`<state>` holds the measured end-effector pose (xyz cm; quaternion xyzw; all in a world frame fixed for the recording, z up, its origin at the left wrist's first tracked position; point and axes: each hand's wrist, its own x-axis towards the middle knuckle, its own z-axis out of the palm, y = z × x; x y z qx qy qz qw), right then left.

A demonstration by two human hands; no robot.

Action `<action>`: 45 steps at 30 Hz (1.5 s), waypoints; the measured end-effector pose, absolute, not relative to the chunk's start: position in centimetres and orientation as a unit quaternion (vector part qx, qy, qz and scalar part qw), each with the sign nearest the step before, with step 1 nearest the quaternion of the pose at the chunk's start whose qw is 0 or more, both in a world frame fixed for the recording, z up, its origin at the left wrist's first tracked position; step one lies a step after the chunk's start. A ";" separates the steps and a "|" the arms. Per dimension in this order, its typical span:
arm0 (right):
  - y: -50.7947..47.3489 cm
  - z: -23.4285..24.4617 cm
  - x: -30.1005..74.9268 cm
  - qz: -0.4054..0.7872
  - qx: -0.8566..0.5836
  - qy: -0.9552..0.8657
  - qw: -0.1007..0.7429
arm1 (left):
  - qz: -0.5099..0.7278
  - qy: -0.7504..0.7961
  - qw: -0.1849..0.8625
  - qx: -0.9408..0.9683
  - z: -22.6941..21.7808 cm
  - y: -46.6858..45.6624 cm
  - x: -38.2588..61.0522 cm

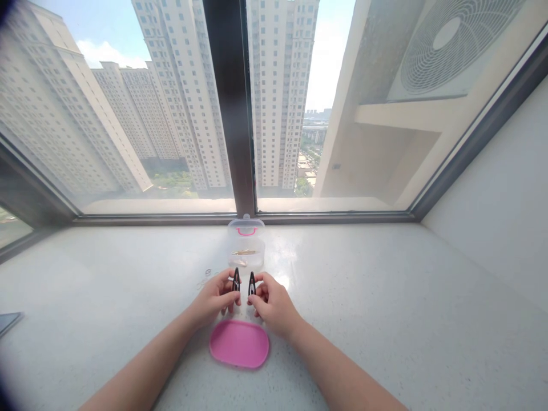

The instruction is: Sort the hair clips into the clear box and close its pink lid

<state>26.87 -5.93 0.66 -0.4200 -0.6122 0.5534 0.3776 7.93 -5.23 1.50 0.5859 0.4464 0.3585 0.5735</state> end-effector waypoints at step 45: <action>-5.6 0.7 26.7 0.548 -0.429 -0.610 0.380 | 0.403 0.426 0.574 0.572 0.1 -4.5 7.9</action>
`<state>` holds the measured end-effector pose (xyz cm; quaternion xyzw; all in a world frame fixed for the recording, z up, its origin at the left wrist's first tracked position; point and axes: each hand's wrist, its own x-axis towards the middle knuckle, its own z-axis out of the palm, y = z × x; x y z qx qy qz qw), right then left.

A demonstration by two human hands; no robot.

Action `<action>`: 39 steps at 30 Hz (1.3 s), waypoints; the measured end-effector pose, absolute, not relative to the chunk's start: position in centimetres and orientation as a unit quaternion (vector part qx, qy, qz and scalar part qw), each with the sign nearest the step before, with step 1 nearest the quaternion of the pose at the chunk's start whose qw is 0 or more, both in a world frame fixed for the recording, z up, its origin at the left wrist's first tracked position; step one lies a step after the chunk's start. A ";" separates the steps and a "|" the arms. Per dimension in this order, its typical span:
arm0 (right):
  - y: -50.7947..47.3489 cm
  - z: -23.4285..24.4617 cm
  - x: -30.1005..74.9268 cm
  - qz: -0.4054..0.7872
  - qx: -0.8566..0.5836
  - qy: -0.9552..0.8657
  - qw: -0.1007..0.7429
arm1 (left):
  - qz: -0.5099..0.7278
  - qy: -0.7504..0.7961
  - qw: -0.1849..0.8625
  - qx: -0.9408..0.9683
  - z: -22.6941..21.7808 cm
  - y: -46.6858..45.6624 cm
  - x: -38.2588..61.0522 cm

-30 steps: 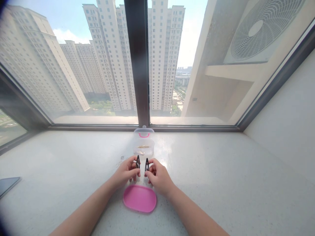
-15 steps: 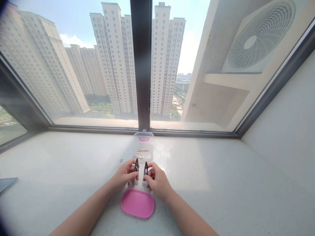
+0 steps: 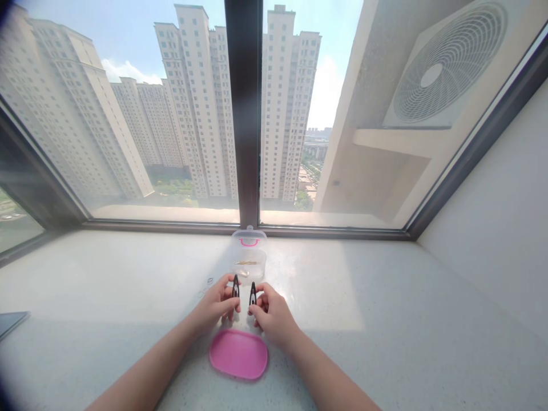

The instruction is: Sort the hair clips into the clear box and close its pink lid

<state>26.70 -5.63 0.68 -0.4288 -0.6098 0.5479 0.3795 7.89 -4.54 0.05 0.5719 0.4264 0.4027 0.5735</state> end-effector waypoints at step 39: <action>-5.1 0.4 27.2 0.569 -0.412 -0.602 0.380 | 0.384 0.427 0.584 0.574 0.2 -4.7 8.1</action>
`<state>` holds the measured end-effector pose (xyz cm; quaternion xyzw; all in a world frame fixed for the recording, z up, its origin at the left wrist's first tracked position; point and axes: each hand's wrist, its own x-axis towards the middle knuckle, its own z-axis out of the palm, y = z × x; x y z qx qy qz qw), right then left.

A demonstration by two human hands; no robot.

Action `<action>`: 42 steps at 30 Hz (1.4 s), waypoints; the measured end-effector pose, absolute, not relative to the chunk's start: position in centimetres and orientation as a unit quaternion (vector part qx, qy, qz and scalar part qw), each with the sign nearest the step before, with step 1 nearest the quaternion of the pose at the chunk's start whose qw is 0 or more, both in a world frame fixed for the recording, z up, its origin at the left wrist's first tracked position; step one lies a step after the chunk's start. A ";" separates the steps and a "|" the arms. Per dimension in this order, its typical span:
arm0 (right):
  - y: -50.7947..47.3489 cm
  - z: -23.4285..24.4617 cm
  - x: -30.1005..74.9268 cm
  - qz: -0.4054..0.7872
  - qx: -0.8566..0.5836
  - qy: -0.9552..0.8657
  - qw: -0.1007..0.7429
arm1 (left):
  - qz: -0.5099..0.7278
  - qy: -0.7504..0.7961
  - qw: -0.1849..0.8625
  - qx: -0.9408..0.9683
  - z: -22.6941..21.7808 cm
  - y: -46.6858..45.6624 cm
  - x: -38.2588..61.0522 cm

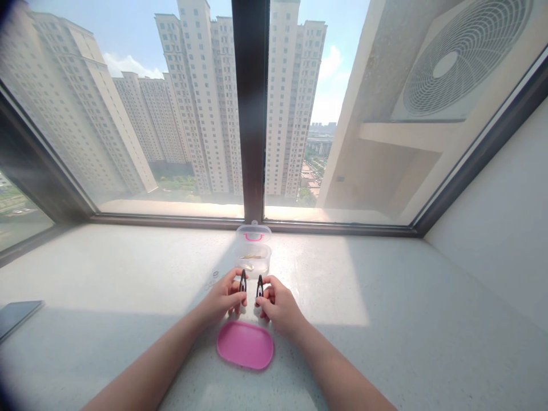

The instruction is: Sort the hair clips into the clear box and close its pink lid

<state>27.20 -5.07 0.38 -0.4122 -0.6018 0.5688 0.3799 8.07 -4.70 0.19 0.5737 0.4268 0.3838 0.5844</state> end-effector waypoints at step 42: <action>-5.7 2.0 26.9 0.556 -0.417 -0.608 0.382 | 0.402 0.421 0.477 0.659 0.5 -5.3 9.1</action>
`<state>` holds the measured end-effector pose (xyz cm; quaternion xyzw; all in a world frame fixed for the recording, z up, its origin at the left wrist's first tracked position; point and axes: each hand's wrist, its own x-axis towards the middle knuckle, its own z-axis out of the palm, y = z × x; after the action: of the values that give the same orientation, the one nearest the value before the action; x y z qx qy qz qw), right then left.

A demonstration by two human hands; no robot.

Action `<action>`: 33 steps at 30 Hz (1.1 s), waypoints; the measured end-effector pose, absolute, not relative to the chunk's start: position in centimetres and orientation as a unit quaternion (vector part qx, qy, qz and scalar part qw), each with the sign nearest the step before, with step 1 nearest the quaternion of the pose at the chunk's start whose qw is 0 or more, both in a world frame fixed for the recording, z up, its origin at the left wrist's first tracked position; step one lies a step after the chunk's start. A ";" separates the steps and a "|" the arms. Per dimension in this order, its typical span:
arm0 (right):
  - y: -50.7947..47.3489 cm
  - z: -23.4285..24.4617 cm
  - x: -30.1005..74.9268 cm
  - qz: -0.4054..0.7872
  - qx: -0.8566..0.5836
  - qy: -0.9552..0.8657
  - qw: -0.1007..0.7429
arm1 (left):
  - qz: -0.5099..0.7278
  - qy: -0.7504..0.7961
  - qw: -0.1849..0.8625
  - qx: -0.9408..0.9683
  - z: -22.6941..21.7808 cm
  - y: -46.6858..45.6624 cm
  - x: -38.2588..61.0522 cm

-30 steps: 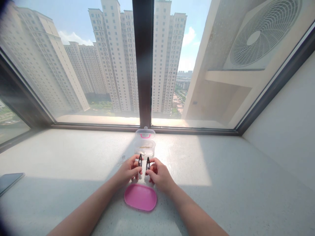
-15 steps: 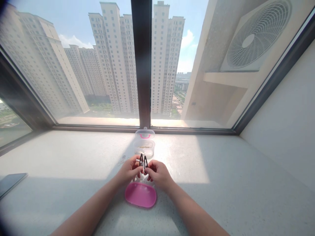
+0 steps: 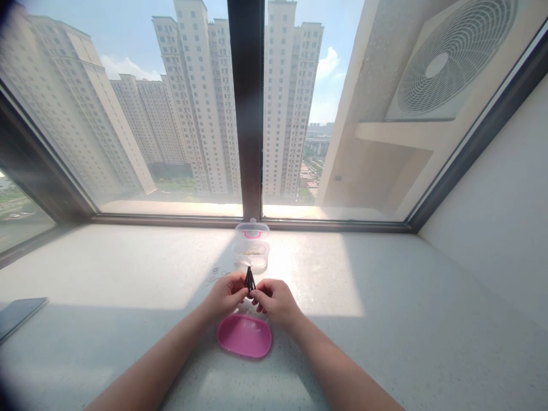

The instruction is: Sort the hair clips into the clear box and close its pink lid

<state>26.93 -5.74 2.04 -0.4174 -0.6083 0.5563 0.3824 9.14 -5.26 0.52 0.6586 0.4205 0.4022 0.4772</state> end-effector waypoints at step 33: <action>-5.6 1.9 26.9 0.527 -0.440 -0.640 0.345 | 0.387 0.399 0.411 0.722 2.7 -5.6 9.4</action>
<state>26.94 -5.64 1.89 -0.4396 -0.6404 0.5267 0.3453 9.42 -5.64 2.68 0.7222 0.3990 0.3875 0.4112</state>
